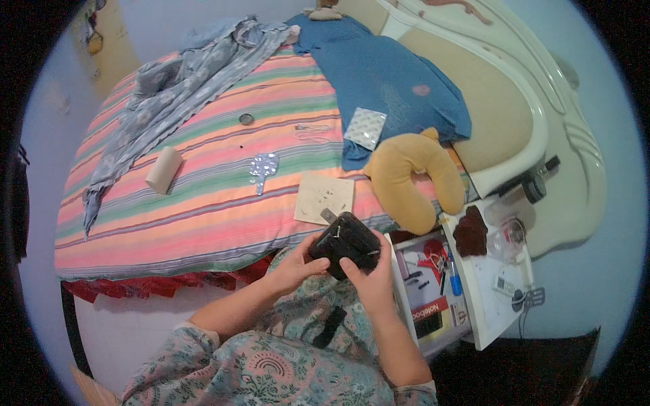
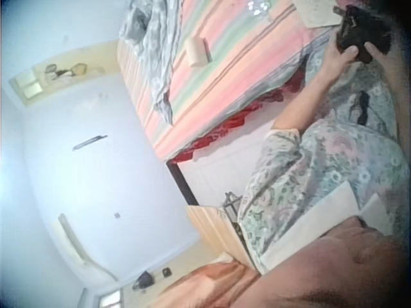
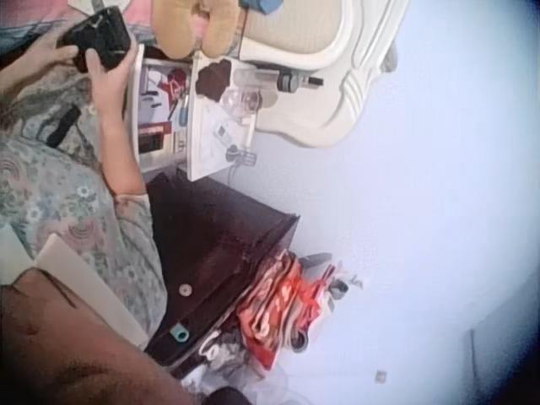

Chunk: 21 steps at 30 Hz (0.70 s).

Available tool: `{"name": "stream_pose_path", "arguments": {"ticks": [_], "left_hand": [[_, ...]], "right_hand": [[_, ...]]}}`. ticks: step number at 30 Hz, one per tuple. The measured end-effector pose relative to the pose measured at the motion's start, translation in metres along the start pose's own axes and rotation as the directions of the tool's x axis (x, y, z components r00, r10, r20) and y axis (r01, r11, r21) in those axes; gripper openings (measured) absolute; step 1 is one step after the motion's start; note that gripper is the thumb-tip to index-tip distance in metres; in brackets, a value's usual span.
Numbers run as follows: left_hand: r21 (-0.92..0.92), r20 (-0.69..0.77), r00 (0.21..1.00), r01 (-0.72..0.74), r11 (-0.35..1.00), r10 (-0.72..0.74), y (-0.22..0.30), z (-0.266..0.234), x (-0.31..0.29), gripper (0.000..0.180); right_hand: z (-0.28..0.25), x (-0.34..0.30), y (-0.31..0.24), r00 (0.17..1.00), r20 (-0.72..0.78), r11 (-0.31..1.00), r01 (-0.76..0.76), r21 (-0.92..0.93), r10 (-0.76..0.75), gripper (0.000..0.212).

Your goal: The person sits on the floor next to a bed and organizes various items from a bedside drawer. They pick up a notebook, a black wallet, a small mirror, and a remote control, inspecting each one before placing them back into the drawer or on the bed. The person also moves a roll of toilet paper and a small card during the process.

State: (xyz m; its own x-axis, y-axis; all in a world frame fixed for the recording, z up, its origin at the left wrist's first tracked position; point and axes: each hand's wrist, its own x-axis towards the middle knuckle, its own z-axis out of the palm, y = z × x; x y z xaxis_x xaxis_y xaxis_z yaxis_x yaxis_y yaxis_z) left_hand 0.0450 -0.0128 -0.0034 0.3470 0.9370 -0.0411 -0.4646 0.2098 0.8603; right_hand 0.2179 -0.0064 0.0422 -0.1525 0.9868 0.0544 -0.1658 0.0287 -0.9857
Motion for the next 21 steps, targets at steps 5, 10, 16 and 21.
{"name": "stream_pose_path", "arguments": {"ticks": [5,10,16,21], "left_hand": [[0.250,-0.274,0.926,-0.191,0.949,0.259,0.030,-0.051,-0.016,0.061],[0.812,-0.338,0.671,-0.147,0.565,0.660,0.060,-0.145,-0.037,0.057],[0.931,-0.358,0.523,0.259,0.255,0.774,0.067,-0.215,-0.042,0.057],[0.938,-0.221,0.523,0.346,0.032,0.823,0.056,-0.224,-0.028,0.055]], "right_hand": [[0.020,0.063,0.021,0.900,0.423,0.974,-0.014,-0.225,0.111,0.077],[0.013,0.159,0.062,0.960,0.245,0.865,0.005,-0.502,0.136,0.041],[0.010,0.254,0.072,0.957,0.222,0.386,0.279,-0.879,-0.185,0.034],[0.030,0.305,0.089,0.830,0.476,0.078,0.517,-0.853,-0.291,0.047]]}}
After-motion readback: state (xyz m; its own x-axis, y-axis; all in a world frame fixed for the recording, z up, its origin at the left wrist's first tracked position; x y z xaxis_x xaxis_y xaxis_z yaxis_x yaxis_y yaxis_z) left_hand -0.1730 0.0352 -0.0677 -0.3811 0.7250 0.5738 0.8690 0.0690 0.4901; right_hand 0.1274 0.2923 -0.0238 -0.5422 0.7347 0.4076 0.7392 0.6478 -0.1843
